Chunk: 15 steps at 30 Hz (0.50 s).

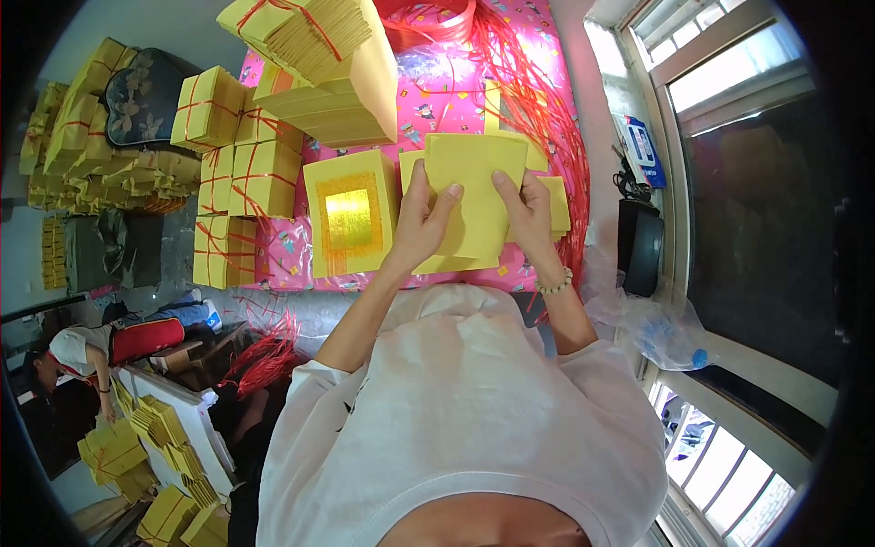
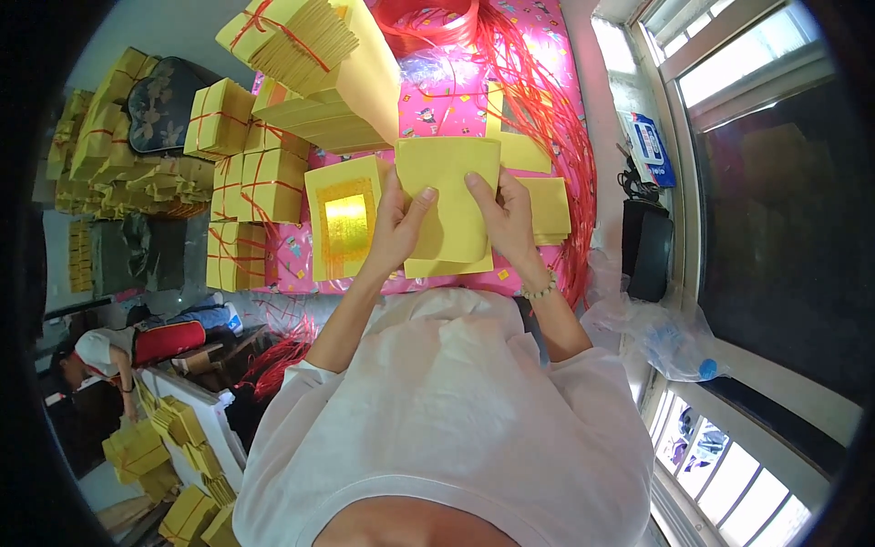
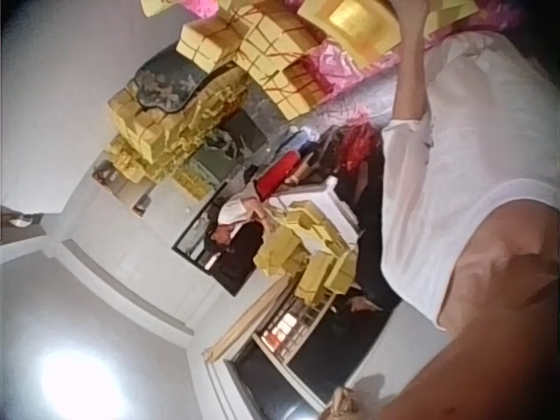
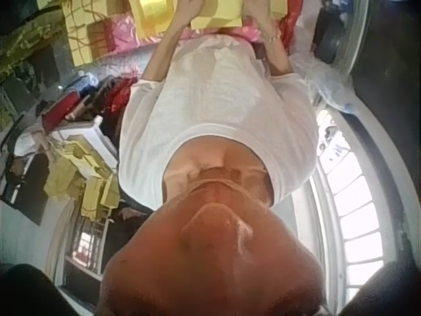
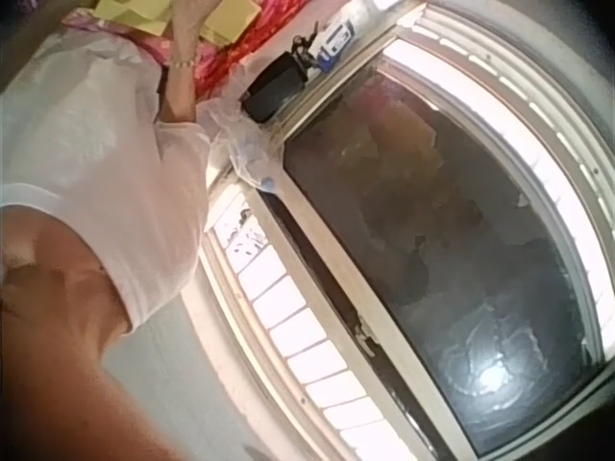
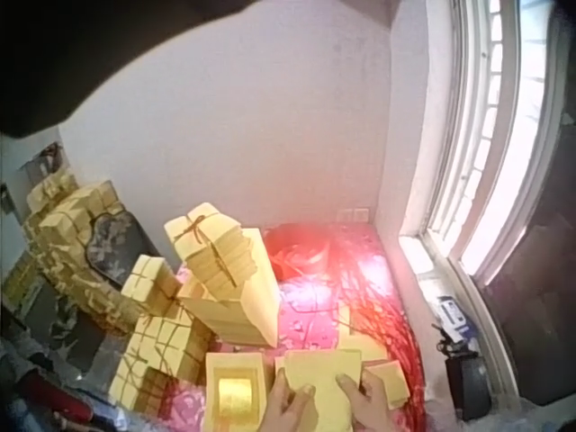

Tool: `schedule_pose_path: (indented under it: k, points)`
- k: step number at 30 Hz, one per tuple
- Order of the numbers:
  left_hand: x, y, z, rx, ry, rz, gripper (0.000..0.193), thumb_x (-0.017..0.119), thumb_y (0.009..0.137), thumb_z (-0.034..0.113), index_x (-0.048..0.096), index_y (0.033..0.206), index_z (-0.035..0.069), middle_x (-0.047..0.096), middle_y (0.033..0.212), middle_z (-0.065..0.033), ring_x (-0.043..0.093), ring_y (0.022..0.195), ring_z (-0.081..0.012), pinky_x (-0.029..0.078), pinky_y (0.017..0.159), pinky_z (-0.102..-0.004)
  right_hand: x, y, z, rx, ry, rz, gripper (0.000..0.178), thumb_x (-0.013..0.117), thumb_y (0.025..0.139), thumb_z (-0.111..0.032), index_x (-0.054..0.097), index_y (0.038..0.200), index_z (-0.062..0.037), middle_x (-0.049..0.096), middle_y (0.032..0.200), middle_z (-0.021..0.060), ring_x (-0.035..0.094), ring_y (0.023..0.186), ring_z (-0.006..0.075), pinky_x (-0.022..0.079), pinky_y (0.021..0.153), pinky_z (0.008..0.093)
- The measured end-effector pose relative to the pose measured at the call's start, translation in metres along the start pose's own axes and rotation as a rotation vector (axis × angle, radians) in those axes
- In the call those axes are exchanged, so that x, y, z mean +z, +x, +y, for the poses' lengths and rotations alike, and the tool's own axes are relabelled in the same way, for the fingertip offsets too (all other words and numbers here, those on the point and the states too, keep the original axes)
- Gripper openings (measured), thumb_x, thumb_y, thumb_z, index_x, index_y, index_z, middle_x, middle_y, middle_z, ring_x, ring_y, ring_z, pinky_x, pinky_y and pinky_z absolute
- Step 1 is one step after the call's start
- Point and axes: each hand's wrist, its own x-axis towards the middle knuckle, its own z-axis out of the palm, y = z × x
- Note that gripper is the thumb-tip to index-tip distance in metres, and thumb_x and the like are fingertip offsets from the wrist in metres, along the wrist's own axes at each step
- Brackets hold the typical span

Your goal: Folding individual sheets of yellow joss paper into specific shapes and stacking them.

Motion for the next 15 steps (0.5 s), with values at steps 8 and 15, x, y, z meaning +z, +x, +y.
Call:
schedule_pose_path:
  k: [8,15]
  points:
    - [-0.013,-0.001,-0.016,-0.146,-0.042,-0.001,0.034,0.050,0.092,0.007,0.039,0.123,0.001,0.054,0.116,-0.0092,0.051,0.108,-0.0138,0.041,0.092,-0.0278,-0.007,0.015,0.014,0.079,-0.047,0.051,0.022,0.057,0.093,-0.021,0.061,0.096,0.0000,0.060,0.079,-0.0034,0.053,0.070,0.0017,0.044,0.062,0.0198]
    - [-0.022,-0.003,-0.030,-0.244,-0.096,-0.037,0.038,0.052,0.092,0.009,0.039,0.127,0.001,0.053,0.119,-0.0089,0.051,0.109,-0.0148,0.040,0.093,-0.0285,-0.011,0.011,0.013,0.236,-0.080,0.068,0.024,0.054,0.093,-0.027,0.060,0.091,-0.0030,0.057,0.072,-0.0043,0.053,0.062,0.0015,0.044,0.052,0.0196]
